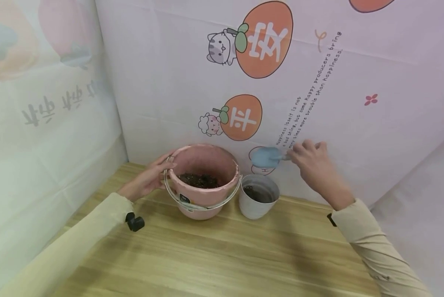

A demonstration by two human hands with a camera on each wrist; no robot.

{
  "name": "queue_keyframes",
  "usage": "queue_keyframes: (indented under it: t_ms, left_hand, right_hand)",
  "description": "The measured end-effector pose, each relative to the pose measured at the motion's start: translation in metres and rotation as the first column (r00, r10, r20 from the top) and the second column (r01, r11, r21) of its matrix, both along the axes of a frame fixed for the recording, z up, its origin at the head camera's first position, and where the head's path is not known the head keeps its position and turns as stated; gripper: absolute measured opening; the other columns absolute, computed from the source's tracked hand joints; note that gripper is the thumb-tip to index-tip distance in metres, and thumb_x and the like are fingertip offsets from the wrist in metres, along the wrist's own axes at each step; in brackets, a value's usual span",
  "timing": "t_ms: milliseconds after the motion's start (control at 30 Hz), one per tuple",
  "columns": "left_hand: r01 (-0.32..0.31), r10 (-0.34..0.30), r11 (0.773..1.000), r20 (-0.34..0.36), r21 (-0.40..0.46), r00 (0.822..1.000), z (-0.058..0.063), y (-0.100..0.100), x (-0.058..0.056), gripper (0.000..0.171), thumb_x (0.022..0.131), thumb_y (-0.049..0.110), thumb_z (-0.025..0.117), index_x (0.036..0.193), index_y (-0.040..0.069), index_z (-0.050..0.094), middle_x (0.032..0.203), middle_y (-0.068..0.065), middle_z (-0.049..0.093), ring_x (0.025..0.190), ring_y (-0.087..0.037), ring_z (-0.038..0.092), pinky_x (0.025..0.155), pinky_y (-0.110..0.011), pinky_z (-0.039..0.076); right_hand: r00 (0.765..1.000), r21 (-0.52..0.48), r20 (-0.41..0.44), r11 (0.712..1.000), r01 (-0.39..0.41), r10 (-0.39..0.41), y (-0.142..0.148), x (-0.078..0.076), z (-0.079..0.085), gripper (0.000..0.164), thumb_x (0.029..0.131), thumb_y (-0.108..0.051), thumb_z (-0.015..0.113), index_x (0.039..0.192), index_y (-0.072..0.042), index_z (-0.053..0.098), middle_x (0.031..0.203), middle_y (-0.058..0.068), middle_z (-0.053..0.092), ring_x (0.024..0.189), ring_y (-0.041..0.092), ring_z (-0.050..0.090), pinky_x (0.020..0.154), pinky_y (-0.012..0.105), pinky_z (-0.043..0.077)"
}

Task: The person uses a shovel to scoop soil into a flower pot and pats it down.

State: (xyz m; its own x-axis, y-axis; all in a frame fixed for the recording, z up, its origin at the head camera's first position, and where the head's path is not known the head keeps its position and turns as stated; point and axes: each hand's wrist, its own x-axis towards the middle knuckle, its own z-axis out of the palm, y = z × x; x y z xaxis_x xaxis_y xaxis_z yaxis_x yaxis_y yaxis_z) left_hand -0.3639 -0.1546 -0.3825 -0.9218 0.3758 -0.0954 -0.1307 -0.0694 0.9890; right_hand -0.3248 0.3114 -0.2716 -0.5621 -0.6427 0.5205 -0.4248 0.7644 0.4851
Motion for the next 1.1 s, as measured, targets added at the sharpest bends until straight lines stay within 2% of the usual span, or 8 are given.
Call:
queue_keyframes:
  t_ms: [167,267,433,600,733,833,967,1100]
  left_hand:
    - [-0.010,0.010,1.000,-0.006,0.002,1.000,0.000,0.000,0.001,0.074,0.110,0.025,0.049,0.170,0.031,0.007,0.169,-0.024,0.018,0.117,-0.021,0.053,0.093,-0.040,0.055]
    - [-0.005,0.005,1.000,-0.008,-0.004,1.000,0.001,0.000,0.001,0.074,0.110,0.025,0.049,0.170,0.031,0.006,0.169,-0.023,0.018,0.119,-0.022,0.052,0.093,-0.040,0.054]
    - [0.006,-0.006,1.000,-0.009,-0.004,1.000,0.001,-0.001,0.002,0.075,0.111,0.026,0.049,0.170,0.030,0.004,0.170,-0.023,0.018,0.116,-0.020,0.051,0.091,-0.039,0.055]
    - [0.015,-0.015,1.000,-0.008,-0.002,1.000,0.000,0.003,0.003,0.075,0.111,0.025,0.049,0.170,0.029,0.003,0.172,-0.020,0.016,0.116,-0.020,0.054,0.090,-0.038,0.055]
    - [0.000,0.000,1.000,-0.003,0.003,1.000,-0.002,0.009,0.003,0.075,0.110,0.024,0.049,0.170,0.030,0.005,0.172,-0.020,0.016,0.133,-0.032,0.048,0.095,-0.042,0.054]
    - [-0.004,0.004,1.000,-0.004,0.003,1.000,0.000,0.010,0.003,0.075,0.110,0.024,0.050,0.170,0.031,0.005,0.171,-0.022,0.016,0.136,-0.035,0.044,0.094,-0.041,0.054]
    - [-0.004,0.004,1.000,-0.006,-0.004,1.000,-0.001,0.010,0.003,0.075,0.110,0.025,0.050,0.170,0.031,0.006,0.171,-0.021,0.017,0.129,-0.030,0.048,0.093,-0.040,0.055]
    - [0.001,-0.001,1.000,-0.005,0.002,1.000,-0.001,0.009,0.004,0.075,0.110,0.024,0.049,0.170,0.030,0.005,0.174,-0.018,0.011,0.142,-0.040,0.039,0.106,-0.052,0.048]
  right_hand:
    - [0.999,-0.029,-0.018,0.999,-0.035,0.035,-0.012,-0.004,0.001,0.037,0.088,0.014,0.064,0.118,-0.007,0.071,0.100,0.015,0.058,0.090,0.036,0.049,0.072,0.055,0.039]
    - [0.999,-0.024,-0.028,0.999,-0.025,0.024,-0.019,-0.008,0.005,0.038,0.087,0.016,0.063,0.116,-0.006,0.071,0.100,0.016,0.057,0.091,0.036,0.049,0.074,0.054,0.040]
    - [1.000,0.020,-0.024,1.000,0.010,-0.010,-0.032,-0.009,0.011,0.038,0.086,0.015,0.065,0.116,-0.006,0.073,0.102,0.016,0.058,0.093,0.036,0.049,0.077,0.052,0.042]
    - [1.000,0.074,0.002,0.997,-0.017,0.017,-0.045,-0.007,0.012,0.043,0.083,0.015,0.064,0.120,-0.006,0.070,0.103,0.016,0.059,0.094,0.035,0.049,0.079,0.052,0.042]
    - [0.999,0.102,0.021,0.994,-0.046,0.044,-0.055,-0.009,0.011,0.051,0.081,0.018,0.060,0.124,-0.007,0.069,0.102,0.015,0.060,0.094,0.033,0.048,0.080,0.050,0.042]
    - [0.999,0.140,0.018,0.990,-0.035,0.033,-0.063,-0.009,0.011,0.047,0.084,0.018,0.063,0.124,-0.008,0.069,0.103,0.015,0.060,0.096,0.033,0.046,0.083,0.051,0.041]
    - [1.000,0.213,-0.013,0.977,0.010,-0.007,-0.077,-0.009,0.010,0.041,0.085,0.014,0.073,0.119,-0.009,0.071,0.106,0.014,0.060,0.100,0.033,0.046,0.086,0.050,0.039]
    - [0.998,0.275,-0.047,0.960,0.042,-0.030,-0.091,-0.013,0.006,0.037,0.085,0.008,0.077,0.115,-0.012,0.072,0.108,0.012,0.061,0.101,0.031,0.047,0.086,0.049,0.040]
